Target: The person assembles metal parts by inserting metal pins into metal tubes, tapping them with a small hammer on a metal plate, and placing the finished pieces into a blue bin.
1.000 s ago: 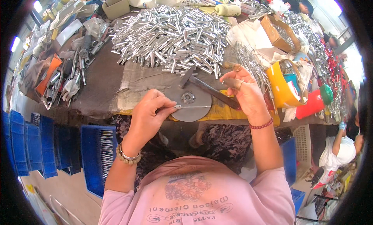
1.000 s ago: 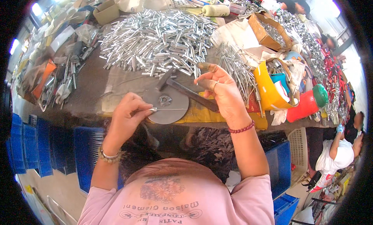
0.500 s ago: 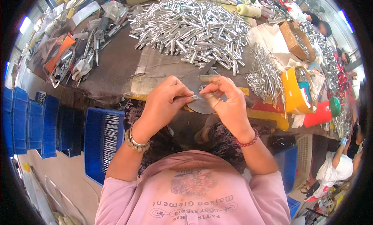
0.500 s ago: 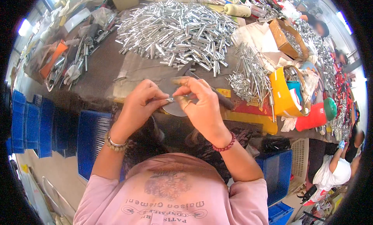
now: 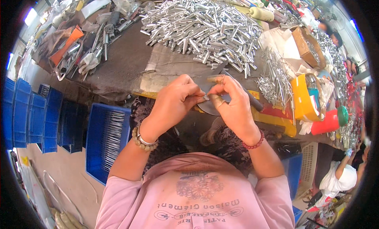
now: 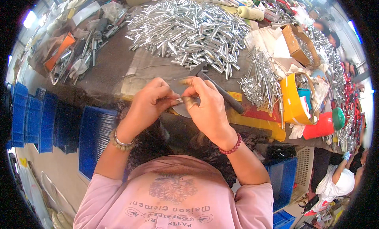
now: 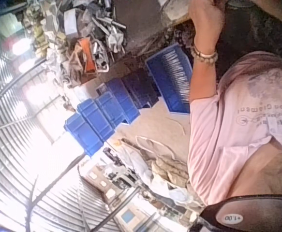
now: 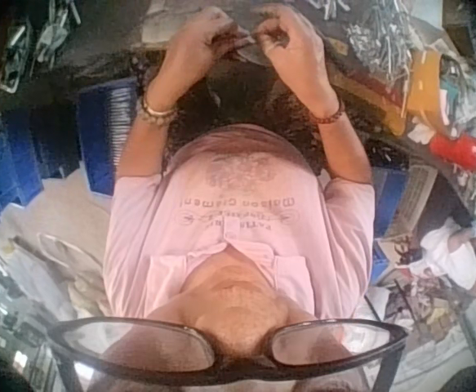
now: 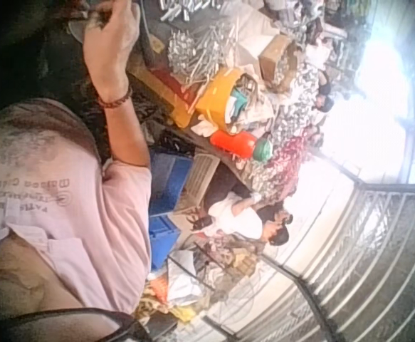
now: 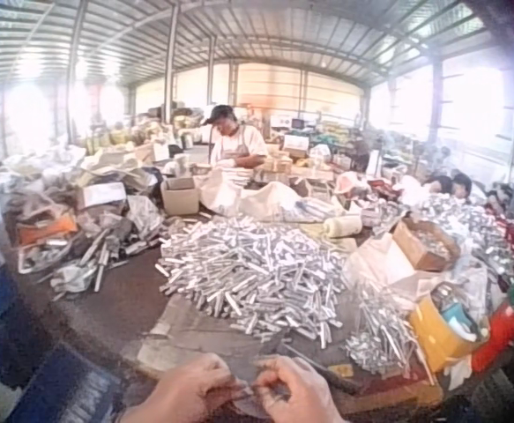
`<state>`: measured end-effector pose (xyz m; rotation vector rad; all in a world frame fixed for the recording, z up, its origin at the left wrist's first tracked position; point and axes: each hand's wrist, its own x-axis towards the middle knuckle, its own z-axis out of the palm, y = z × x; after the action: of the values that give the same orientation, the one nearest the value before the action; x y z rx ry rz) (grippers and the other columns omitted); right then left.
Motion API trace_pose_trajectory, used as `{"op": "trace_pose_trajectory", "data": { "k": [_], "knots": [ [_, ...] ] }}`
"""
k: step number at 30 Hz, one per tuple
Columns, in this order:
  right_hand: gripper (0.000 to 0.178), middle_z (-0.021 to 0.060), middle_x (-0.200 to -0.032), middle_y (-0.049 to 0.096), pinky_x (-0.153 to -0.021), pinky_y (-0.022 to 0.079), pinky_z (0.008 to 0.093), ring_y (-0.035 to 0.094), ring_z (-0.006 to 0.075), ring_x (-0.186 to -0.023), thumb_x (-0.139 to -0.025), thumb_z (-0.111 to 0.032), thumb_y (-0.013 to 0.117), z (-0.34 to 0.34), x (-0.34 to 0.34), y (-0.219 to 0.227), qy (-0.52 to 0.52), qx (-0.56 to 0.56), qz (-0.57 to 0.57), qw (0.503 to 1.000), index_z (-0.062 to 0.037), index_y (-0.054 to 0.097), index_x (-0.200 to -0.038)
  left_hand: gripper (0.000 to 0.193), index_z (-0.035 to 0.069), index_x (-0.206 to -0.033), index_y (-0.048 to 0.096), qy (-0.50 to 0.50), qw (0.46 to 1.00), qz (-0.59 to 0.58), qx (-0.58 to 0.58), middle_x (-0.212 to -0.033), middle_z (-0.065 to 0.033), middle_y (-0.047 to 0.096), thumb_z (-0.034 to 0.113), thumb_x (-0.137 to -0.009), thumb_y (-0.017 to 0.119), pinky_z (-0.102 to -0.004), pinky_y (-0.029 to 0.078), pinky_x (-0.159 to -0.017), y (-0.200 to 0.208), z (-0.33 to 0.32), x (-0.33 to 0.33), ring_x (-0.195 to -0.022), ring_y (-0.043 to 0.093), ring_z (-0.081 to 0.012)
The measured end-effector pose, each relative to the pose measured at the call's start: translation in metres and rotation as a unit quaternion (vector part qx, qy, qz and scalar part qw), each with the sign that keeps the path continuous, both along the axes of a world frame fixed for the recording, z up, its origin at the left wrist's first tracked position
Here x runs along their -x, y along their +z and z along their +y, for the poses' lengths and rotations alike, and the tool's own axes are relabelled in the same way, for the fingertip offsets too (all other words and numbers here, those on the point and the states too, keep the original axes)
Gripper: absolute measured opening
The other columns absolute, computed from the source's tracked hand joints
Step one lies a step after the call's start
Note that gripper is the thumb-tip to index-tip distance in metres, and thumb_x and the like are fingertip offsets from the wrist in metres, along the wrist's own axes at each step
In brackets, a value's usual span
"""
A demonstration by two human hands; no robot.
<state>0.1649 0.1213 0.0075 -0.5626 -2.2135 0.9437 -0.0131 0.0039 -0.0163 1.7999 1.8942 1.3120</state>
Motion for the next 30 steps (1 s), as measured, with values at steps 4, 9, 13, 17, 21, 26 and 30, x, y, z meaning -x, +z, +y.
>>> {"op": "trace_pose_trajectory", "data": {
  "k": [4,9,13,17,21,26,30],
  "knots": [
    [0.032,0.0081,-0.093,0.074,-0.084,0.056,0.0423,0.068,0.0312,-0.098,-0.087,0.005,0.074,-0.001,0.001,-0.005,-0.002,-0.144,-0.003,0.99,-0.0055,0.072,-0.117,0.017,0.004,-0.099,0.075,0.002,1.0,-0.003,0.005,-0.094,-0.0096,0.063,0.004,-0.088,0.088,-0.0347,0.054,-0.074,0.002,0.0,-0.002,-0.083,0.067,-0.0243],
    [0.029,0.0097,-0.095,0.072,-0.087,0.056,0.0436,0.068,0.0317,-0.099,-0.087,-0.002,0.076,-0.009,0.0,-0.002,0.007,-0.242,-0.031,0.97,-0.005,0.072,-0.115,0.021,0.001,-0.094,0.069,0.008,1.0,-0.013,0.011,-0.093,-0.0105,0.062,0.004,-0.088,0.088,-0.0343,0.053,-0.074,0.002,0.001,-0.002,-0.083,0.066,-0.0238],
    [0.033,0.0101,-0.1,0.073,-0.09,0.056,0.0446,0.068,0.0317,-0.101,-0.087,-0.003,0.077,0.003,-0.013,0.005,0.013,-0.217,-0.042,0.975,-0.0063,0.073,-0.12,0.018,0.001,-0.096,0.072,-0.002,1.0,0.001,-0.004,-0.093,-0.0095,0.061,0.003,-0.089,0.087,-0.0341,0.053,-0.075,-0.001,0.001,0.001,-0.083,0.065,-0.0229],
    [0.034,0.0096,-0.103,0.073,-0.096,0.055,0.0457,0.069,0.0326,-0.105,-0.086,-0.004,0.078,0.028,-0.041,0.015,-0.112,-0.279,-0.106,0.948,-0.0069,0.075,-0.12,0.013,0.003,-0.101,0.076,-0.008,0.998,-0.047,0.041,-0.096,-0.0066,0.062,0.002,-0.091,0.085,-0.0324,0.052,-0.078,0.006,-0.001,-0.004,-0.087,0.065,-0.0199],
    [0.034,0.011,-0.104,0.072,-0.094,0.056,0.0456,0.07,0.0342,-0.107,-0.083,-0.001,0.079,0.036,-0.047,0.006,-0.112,-0.279,-0.175,0.937,-0.0064,0.076,-0.117,0.013,0.002,-0.102,0.077,-0.009,0.994,-0.092,0.058,-0.097,-0.0051,0.062,0.0,-0.092,0.083,-0.0303,0.052,-0.08,0.008,-0.001,-0.003,-0.09,0.065,-0.0172],
    [0.036,0.0119,-0.101,0.07,-0.074,0.058,0.0436,0.072,0.0345,-0.087,-0.086,0.002,0.078,0.004,-0.066,0.016,-0.072,-0.156,-0.082,0.982,-0.0068,0.077,-0.122,0.015,0.001,-0.103,0.077,-0.028,0.996,-0.073,0.036,-0.098,-0.0056,0.062,-0.001,-0.09,0.084,-0.0306,0.052,-0.079,0.003,0.001,0.002,-0.09,0.064,-0.0175],
    [0.043,0.0098,-0.1,0.069,-0.07,0.058,0.0404,0.072,0.0316,-0.081,-0.088,0.003,0.078,-0.014,-0.074,0.025,-0.074,-0.223,-0.012,0.972,-0.0087,0.077,-0.129,0.014,0.001,-0.103,0.078,-0.025,0.996,-0.07,0.044,-0.097,-0.0059,0.063,-0.001,-0.091,0.084,-0.0307,0.051,-0.078,0.005,0.0,0.003,-0.089,0.064,-0.0181]
  ]
}}
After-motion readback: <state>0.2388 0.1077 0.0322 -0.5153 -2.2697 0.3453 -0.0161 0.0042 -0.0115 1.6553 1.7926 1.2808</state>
